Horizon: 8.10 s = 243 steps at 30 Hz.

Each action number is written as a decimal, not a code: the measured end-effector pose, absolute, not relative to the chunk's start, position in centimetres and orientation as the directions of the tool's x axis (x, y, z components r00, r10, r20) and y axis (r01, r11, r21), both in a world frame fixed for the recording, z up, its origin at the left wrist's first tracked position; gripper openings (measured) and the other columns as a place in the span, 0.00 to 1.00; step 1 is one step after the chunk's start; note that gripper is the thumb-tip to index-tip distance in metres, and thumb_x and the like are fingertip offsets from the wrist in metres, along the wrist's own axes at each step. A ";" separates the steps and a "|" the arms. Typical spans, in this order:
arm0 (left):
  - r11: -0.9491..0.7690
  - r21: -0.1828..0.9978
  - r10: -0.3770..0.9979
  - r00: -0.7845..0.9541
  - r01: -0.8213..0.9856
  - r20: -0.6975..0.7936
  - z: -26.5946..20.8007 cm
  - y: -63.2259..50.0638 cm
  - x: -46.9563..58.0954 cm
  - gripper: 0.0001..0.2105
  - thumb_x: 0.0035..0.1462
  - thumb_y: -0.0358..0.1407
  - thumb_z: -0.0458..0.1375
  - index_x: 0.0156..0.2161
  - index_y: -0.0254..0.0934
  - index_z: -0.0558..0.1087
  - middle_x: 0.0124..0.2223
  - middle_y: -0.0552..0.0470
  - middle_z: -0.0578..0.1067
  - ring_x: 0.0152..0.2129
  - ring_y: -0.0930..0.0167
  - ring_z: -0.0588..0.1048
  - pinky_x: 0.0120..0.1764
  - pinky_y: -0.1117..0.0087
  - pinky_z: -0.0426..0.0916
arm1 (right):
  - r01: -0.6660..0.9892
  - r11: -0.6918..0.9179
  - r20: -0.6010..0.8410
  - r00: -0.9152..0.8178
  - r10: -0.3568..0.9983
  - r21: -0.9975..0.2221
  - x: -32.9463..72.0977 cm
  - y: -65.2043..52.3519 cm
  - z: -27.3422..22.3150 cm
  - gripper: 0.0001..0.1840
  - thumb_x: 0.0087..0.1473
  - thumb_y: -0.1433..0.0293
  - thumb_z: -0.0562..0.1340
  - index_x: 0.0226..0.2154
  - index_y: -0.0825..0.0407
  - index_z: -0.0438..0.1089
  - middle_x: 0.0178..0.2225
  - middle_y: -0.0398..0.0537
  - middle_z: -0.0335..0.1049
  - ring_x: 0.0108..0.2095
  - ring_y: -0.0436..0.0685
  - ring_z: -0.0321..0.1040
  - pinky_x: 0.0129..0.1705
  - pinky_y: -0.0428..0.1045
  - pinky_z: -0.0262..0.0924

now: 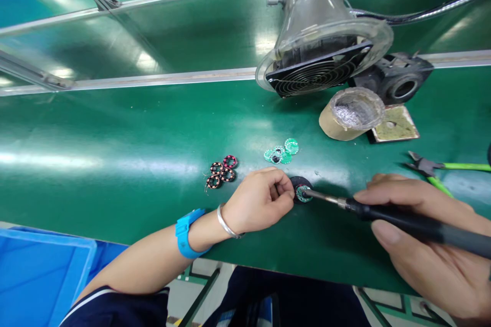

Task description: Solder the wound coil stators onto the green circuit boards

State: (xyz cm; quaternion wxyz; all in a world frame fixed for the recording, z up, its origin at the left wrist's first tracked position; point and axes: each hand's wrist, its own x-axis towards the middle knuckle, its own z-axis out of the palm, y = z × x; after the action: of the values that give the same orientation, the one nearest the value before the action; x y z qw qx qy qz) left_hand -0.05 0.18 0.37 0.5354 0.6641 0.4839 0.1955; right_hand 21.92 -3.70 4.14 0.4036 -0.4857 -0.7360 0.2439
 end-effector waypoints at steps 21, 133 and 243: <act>-0.296 0.714 0.849 0.517 0.635 -0.108 0.3 -0.3 0.6 0.18 0.50 0.43 0.64 0.43 0.36 0.69 0.40 0.49 0.70 0.33 0.67 0.70 0.34 0.66 0.67 | 0.546 0.505 0.524 -0.136 0.841 -0.669 20.0 -2.5 -0.2 0.10 0.54 0.77 0.63 0.39 0.48 0.69 0.30 0.40 0.74 0.28 0.49 0.73 0.32 0.45 0.69; 0.050 0.895 0.839 0.467 0.443 -0.278 0.2 0.8 -0.6 0.02 0.48 0.29 0.57 0.30 0.34 0.69 0.27 0.56 0.68 0.19 0.80 0.65 0.23 0.78 0.61 | 0.614 0.559 0.467 -0.325 0.822 -0.557 19.5 -3.0 0.1 0.16 0.51 0.72 0.67 0.44 0.52 0.69 0.30 0.46 0.72 0.27 0.52 0.68 0.30 0.48 0.65; -0.664 0.613 0.700 0.644 0.428 0.309 -1.0 -0.3 0.1 0.08 0.59 0.37 0.58 0.30 0.38 0.73 0.37 0.53 0.79 0.33 0.74 0.76 0.39 0.74 0.70 | 0.543 0.602 0.396 -0.456 0.797 -0.585 20.6 -2.7 -0.3 0.22 0.52 0.77 0.58 0.51 0.52 0.63 0.45 0.54 0.74 0.36 0.58 0.75 0.37 0.53 0.72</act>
State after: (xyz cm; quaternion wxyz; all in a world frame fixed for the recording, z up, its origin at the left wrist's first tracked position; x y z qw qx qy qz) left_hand 0.07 -0.26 -1.04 0.2511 0.8711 0.3237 0.2707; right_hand 20.63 -2.68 -0.35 0.3310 -0.4030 -0.8315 0.1915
